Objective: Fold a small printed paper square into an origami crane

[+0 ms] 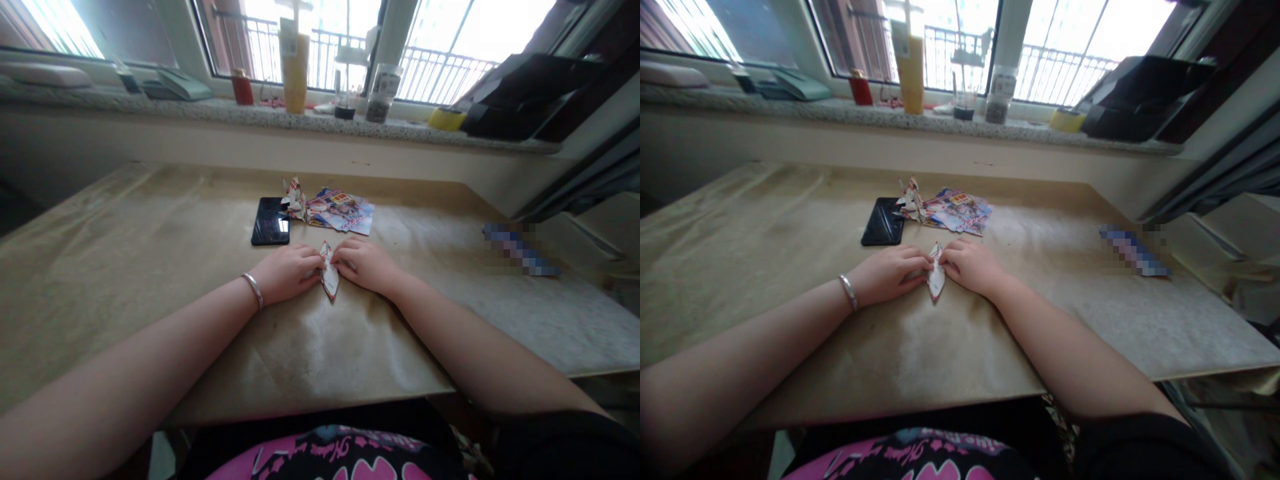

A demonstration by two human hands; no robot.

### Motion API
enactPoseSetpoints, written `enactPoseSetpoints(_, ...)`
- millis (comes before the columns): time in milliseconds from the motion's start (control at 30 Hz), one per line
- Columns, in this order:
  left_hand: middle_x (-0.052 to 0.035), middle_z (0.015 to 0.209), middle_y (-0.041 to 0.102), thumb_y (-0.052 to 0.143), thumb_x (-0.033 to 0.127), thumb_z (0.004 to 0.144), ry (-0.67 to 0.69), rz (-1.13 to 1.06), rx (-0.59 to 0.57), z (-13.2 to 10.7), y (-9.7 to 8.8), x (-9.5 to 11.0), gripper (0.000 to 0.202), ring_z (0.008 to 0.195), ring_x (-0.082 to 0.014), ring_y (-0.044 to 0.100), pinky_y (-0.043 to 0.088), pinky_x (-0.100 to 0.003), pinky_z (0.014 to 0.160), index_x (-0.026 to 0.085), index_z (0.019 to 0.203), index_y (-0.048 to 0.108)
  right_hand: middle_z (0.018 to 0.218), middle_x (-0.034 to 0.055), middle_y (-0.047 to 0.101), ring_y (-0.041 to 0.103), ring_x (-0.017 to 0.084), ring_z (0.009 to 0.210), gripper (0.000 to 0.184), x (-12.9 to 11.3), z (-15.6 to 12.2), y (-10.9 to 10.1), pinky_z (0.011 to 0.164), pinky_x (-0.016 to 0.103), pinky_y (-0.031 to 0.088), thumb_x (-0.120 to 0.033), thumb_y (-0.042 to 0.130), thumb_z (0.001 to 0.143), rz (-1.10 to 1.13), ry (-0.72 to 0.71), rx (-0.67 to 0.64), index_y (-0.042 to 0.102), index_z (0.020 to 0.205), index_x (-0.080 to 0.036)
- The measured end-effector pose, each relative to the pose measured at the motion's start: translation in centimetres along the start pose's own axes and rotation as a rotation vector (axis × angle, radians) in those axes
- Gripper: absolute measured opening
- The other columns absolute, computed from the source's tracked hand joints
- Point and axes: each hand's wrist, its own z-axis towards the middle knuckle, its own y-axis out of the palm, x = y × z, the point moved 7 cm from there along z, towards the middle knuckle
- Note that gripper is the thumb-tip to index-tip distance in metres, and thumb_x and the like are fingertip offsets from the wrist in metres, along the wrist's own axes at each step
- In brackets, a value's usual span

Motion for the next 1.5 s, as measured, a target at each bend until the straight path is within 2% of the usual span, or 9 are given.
enactPoseSetpoints(100, -0.0058, 0.097, 0.063, 0.051, 0.026, 0.085, -0.013, -0.005, -0.001, 0.0, 0.0, -0.1, 0.018, 0.091, -0.0172, 0.058, 0.046, -0.029, 0.08, 0.018, 0.097, 0.061, 0.095, 0.0057, 0.066, 0.054, 0.018, 0.094, 0.02, -0.4, -0.2, -0.4, 0.084, 0.03, 0.042, -0.018, 0.049, 0.082, -0.031, -0.052, -0.015, 0.066, 0.094, -0.019)
enactPoseSetpoints(400, -0.0054, 0.097, 0.064, 0.051, 0.025, 0.085, -0.042, -0.09, 0.022, -0.2, -0.1, -1.0, 0.018, 0.091, -0.0162, 0.059, 0.046, -0.028, 0.082, 0.018, 0.098, 0.062, 0.102, 0.0073, 0.067, 0.056, 0.019, 0.097, 0.023, -0.9, -0.4, -0.1, 0.083, 0.031, 0.044, -0.024, 0.05, 0.085, -0.105, -0.145, -0.041, 0.065, 0.101, -0.02)
enactPoseSetpoints(600, -0.0052, 0.095, 0.065, 0.048, 0.025, 0.087, -0.043, -0.067, 0.029, -0.2, 0.0, -1.2, 0.019, 0.088, -0.0158, 0.059, 0.047, -0.028, 0.08, 0.019, 0.097, 0.063, 0.108, 0.0059, 0.066, 0.053, 0.02, 0.107, 0.025, -2.0, -0.3, -0.3, 0.091, 0.034, 0.041, -0.026, 0.043, 0.09, -0.174, -0.232, -0.009, 0.066, 0.098, -0.021)
enactPoseSetpoints(700, -0.0053, 0.095, 0.065, 0.049, 0.024, 0.086, -0.045, -0.058, 0.038, -0.2, -0.1, -1.2, 0.019, 0.086, -0.0154, 0.06, 0.047, -0.027, 0.078, 0.019, 0.097, 0.064, 0.105, 0.0062, 0.067, 0.053, 0.02, 0.106, 0.024, -2.3, -0.2, -0.4, 0.09, 0.035, 0.041, -0.026, 0.044, 0.09, -0.179, -0.254, -0.019, 0.067, 0.096, -0.021)
enactPoseSetpoints(1000, -0.0055, 0.092, 0.064, 0.049, 0.024, 0.086, -0.046, -0.039, 0.043, -0.1, -0.1, -1.1, 0.018, 0.085, -0.0153, 0.06, 0.047, -0.027, 0.078, 0.018, 0.095, 0.063, 0.099, 0.007, 0.067, 0.054, 0.019, 0.101, 0.023, -2.1, -0.1, 0.1, 0.087, 0.033, 0.042, -0.024, 0.045, 0.089, -0.161, -0.232, -0.044, 0.068, 0.093, -0.02)
enactPoseSetpoints(1333, -0.0058, 0.094, 0.063, 0.046, 0.029, 0.088, -0.043, -0.048, 0.022, -0.1, -0.1, -1.1, 0.021, 0.088, -0.0161, 0.059, 0.047, -0.029, 0.08, 0.018, 0.094, 0.063, 0.096, 0.0046, 0.068, 0.055, 0.017, 0.095, 0.02, -1.1, 0.0, 0.1, 0.082, 0.029, 0.043, -0.023, 0.05, 0.083, -0.072, -0.094, 0.001, 0.069, 0.088, -0.021)
enactPoseSetpoints(1500, -0.0061, 0.095, 0.063, 0.048, 0.026, 0.086, -0.039, -0.031, 0.033, -0.1, -0.2, -0.9, 0.019, 0.088, -0.0166, 0.058, 0.047, -0.03, 0.08, 0.018, 0.094, 0.062, 0.095, 0.0018, 0.069, 0.057, 0.016, 0.091, 0.017, -0.7, 0.0, 0.1, 0.081, 0.027, 0.043, -0.022, 0.052, 0.08, -0.009, -0.01, 0.028, 0.069, 0.085, -0.022)
